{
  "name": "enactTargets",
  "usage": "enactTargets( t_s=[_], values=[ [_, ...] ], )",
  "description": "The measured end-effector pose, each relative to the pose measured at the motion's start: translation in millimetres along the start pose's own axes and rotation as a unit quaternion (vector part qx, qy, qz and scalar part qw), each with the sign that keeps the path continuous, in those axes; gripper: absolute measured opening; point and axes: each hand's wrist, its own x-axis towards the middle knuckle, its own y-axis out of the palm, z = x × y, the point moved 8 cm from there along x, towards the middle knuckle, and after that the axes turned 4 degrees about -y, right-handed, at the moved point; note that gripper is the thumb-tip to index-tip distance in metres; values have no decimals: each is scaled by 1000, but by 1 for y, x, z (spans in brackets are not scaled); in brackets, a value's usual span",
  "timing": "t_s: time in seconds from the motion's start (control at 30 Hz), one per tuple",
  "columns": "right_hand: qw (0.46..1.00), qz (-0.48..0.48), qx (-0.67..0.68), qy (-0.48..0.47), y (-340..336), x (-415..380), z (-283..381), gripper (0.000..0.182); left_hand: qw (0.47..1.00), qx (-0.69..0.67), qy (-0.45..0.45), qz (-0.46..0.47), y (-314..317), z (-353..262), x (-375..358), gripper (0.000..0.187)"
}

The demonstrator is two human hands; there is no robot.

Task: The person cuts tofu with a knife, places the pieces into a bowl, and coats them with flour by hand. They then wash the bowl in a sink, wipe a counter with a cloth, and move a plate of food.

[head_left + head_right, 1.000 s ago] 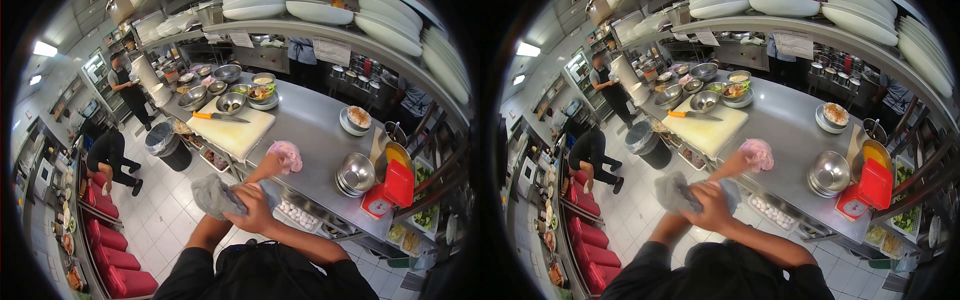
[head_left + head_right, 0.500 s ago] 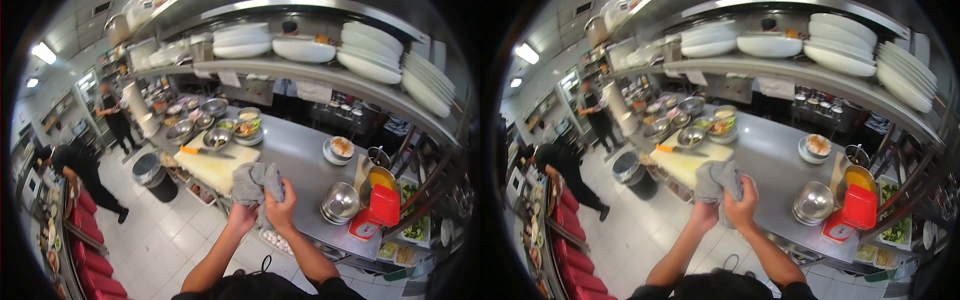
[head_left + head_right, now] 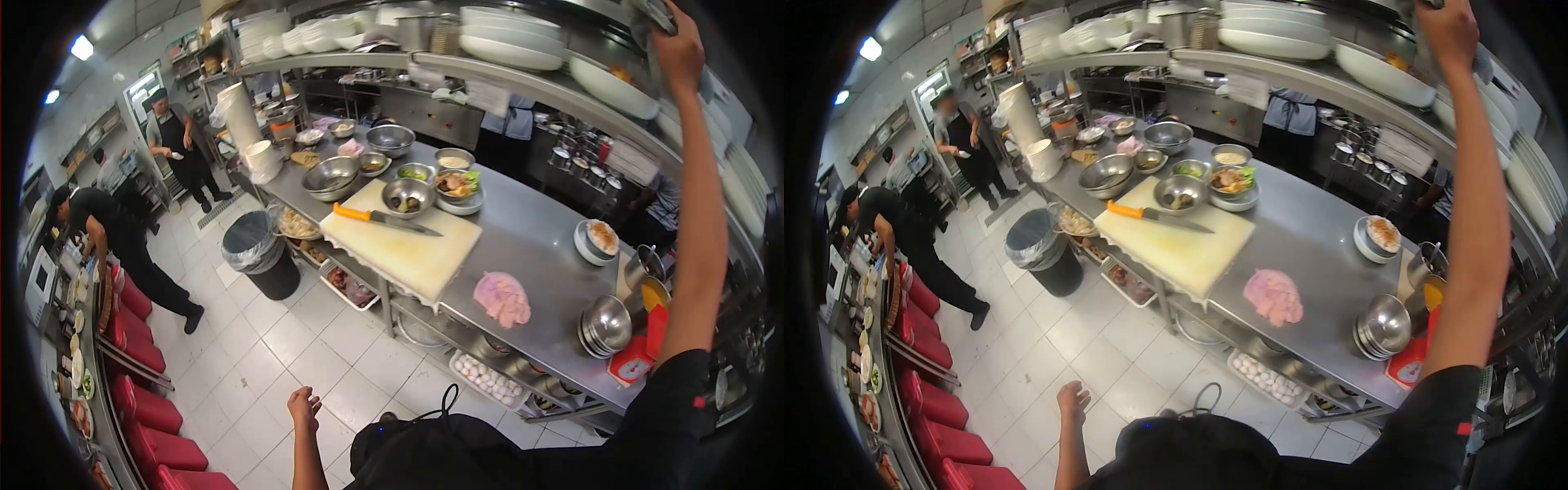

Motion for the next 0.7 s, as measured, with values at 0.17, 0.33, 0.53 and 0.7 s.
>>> enactTargets(
  t_s=[0.17, 0.33, 0.53, 0.7],
  values=[
    [896, 338, -208, 198, 91, -20, -39, 45, 1000, -11, 4, -3, -53, -26, 42, 20],
    [925, 38, 259, 277, 46, -9, 99, 29, 998, -1, 65, 4, -51, -87, 71, 21],
    [607, 469, 536, 352, 22, -161, 434, 18, 993, -39, 106, 47, -22, -170, 69, 22],
    [427, 776, 412, 217, -10, -441, 589, 30, 984, 79, 156, 18, -42, -232, 134, 25]
  ],
)
